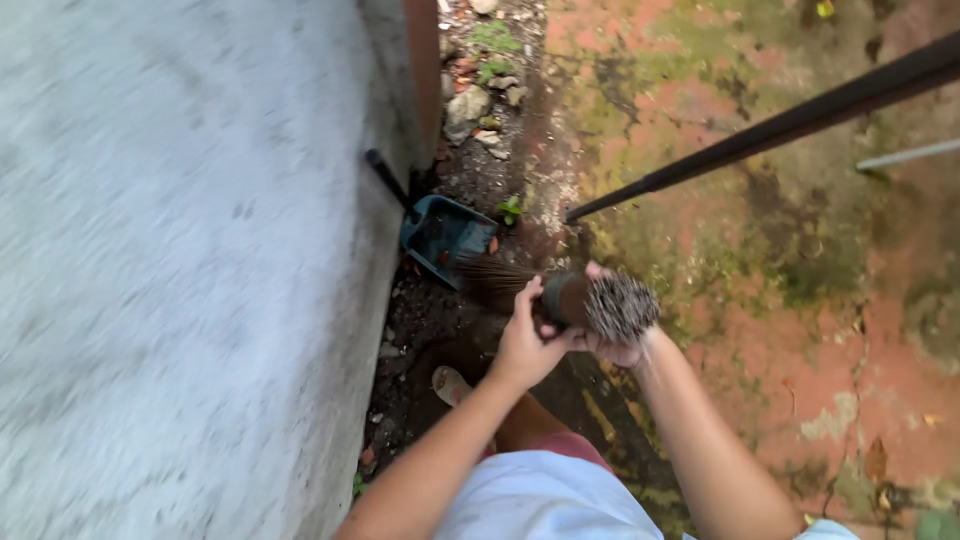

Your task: Sweeping trash and debris into a dustpan in an outdoor area.

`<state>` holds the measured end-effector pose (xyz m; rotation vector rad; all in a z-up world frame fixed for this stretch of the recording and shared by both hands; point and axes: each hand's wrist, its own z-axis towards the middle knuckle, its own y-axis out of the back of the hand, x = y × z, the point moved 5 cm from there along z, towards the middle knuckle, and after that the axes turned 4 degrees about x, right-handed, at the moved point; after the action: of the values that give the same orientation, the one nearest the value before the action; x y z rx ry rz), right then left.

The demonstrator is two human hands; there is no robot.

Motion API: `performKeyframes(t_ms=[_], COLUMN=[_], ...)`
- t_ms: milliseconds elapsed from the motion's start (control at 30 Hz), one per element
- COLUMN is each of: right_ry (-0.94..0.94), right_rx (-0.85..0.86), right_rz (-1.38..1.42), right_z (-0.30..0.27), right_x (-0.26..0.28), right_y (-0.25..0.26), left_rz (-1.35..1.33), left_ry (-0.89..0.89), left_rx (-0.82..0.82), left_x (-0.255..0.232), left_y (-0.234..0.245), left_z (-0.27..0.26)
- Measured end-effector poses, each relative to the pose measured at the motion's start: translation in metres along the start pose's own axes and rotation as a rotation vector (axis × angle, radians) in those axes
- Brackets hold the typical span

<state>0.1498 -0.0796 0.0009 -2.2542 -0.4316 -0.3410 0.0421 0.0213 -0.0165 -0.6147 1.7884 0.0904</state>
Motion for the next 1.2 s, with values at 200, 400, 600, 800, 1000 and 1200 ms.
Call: performKeyframes(t_ms=[200, 400, 600, 800, 1000, 1200], right_ry=[-0.166, 0.116, 0.095, 0.271, 0.487, 0.550], right_rx=[-0.359, -0.444, -0.329, -0.358, -0.364, -0.637], right_rz=[-0.301, 0.602, -0.046, 0.334, 0.822, 0.733], right_z=[0.010, 0.073, 0.085, 0.047, 0.030, -0.052], right_x=[-0.018, -0.075, -0.116, -0.143, -0.220, -0.208], right_y=[0.038, 0.141, 0.190, 0.107, 0.141, 0.094], left_rz=[0.790, 1.552, 1.474, 1.698, 1.756, 1.885], left_ry=[-0.179, -0.187, 0.079, 0.366, 0.679, 0.450], left_rx=[0.284, -0.428, -0.185, 0.009, 0.657, 0.803], left_x=[-0.035, -0.011, 0.005, 0.063, 0.153, 0.088], left_y=[0.047, 0.239, 0.318, 0.338, 0.327, 0.246], left_z=[0.047, 0.219, 0.307, 0.337, 0.340, 0.301])
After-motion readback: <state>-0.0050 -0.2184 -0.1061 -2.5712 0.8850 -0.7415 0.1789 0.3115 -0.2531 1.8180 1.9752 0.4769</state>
